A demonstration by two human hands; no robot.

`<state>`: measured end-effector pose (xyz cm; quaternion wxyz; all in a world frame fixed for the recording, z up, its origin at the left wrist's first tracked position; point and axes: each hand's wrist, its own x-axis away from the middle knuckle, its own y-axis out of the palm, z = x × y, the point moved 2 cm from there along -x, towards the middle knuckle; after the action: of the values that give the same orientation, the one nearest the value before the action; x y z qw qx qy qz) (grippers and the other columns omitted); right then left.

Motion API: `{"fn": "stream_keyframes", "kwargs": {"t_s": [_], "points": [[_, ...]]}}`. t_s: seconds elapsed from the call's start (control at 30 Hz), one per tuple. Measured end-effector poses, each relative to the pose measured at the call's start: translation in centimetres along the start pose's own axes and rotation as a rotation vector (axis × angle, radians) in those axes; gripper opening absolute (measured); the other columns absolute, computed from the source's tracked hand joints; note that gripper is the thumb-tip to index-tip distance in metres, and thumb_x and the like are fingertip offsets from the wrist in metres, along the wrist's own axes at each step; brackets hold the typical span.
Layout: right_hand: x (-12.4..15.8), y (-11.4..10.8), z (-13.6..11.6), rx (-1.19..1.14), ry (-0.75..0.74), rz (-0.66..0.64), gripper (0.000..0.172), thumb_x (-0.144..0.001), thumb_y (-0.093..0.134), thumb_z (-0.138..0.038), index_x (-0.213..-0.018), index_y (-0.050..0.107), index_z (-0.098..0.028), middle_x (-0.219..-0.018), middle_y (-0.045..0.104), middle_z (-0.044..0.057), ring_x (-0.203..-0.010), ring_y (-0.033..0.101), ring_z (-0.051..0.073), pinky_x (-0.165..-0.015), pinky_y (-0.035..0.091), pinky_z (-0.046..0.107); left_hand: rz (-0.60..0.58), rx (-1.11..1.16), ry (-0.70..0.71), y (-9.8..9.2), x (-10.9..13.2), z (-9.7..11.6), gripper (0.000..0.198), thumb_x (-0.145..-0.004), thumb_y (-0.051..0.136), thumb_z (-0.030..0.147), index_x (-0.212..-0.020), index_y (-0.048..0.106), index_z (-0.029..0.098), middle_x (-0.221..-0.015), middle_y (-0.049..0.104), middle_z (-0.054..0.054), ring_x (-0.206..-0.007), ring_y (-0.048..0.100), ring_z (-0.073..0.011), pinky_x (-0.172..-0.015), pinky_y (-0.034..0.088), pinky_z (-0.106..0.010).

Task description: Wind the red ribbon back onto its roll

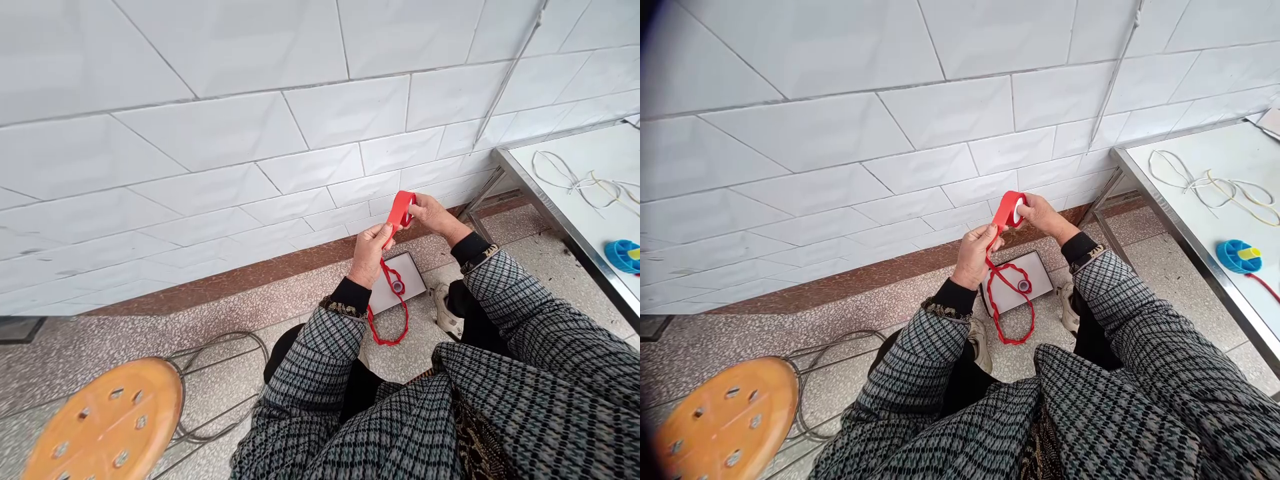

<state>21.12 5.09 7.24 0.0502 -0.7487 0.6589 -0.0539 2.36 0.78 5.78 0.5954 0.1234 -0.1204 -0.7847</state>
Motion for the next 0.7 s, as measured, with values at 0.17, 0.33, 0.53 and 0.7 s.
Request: {"fn": "stream_keyframes", "kwargs": {"t_s": [0.17, 0.33, 0.53, 0.7], "points": [[0.0, 0.5, -0.4, -0.218, 0.105, 0.025, 0.008, -0.081, 0.069, -0.018, -0.089, 0.067, -0.017, -0.077, 0.075, 0.005, -0.069, 0.068, 0.017, -0.057, 0.062, 0.024, 0.06, -0.08, 0.028, -0.5, 0.0, 0.3, 0.042, -0.075, 0.087, 0.059, -0.074, 0.083, 0.017, -0.061, 0.062, -0.002, -0.068, 0.053, -0.0145, -0.075, 0.049, -0.032], [-0.7, -0.2, 0.3, -0.182, 0.144, 0.224, 0.016, -0.076, 0.062, -0.007, -0.087, 0.069, -0.016, -0.07, 0.071, 0.003, -0.063, 0.065, 0.016, -0.05, 0.057, 0.02, 0.015, -0.274, 0.054, -0.8, 0.5, 0.8, 0.037, -0.082, 0.082, 0.052, -0.088, 0.089, 0.017, -0.077, 0.075, -0.004, -0.077, 0.059, -0.0172, -0.076, 0.046, -0.032], [-0.4, -0.2, -0.4, -0.363, 0.184, 0.179, 0.013, -0.083, 0.059, -0.009, -0.079, 0.071, -0.012, -0.071, 0.072, 0.006, -0.06, 0.064, 0.013, -0.049, 0.055, 0.018, 0.023, -0.279, 0.049, -0.3, 0.6, 0.5, 0.041, -0.083, 0.08, 0.055, -0.089, 0.089, 0.015, -0.067, 0.065, -0.001, -0.067, 0.049, -0.0138, -0.066, 0.038, -0.03], [-0.2, 0.1, -0.1, -0.346, 0.241, 0.161, 0.012, -0.082, 0.06, -0.01, -0.08, 0.072, -0.012, -0.071, 0.073, 0.007, -0.061, 0.066, 0.014, -0.047, 0.051, 0.018, 0.046, -0.083, 0.051, 0.3, 0.7, 0.1, 0.053, -0.08, 0.085, 0.068, -0.085, 0.084, 0.015, -0.056, 0.053, 0.002, -0.057, 0.044, -0.0106, -0.06, 0.036, -0.028]]}}
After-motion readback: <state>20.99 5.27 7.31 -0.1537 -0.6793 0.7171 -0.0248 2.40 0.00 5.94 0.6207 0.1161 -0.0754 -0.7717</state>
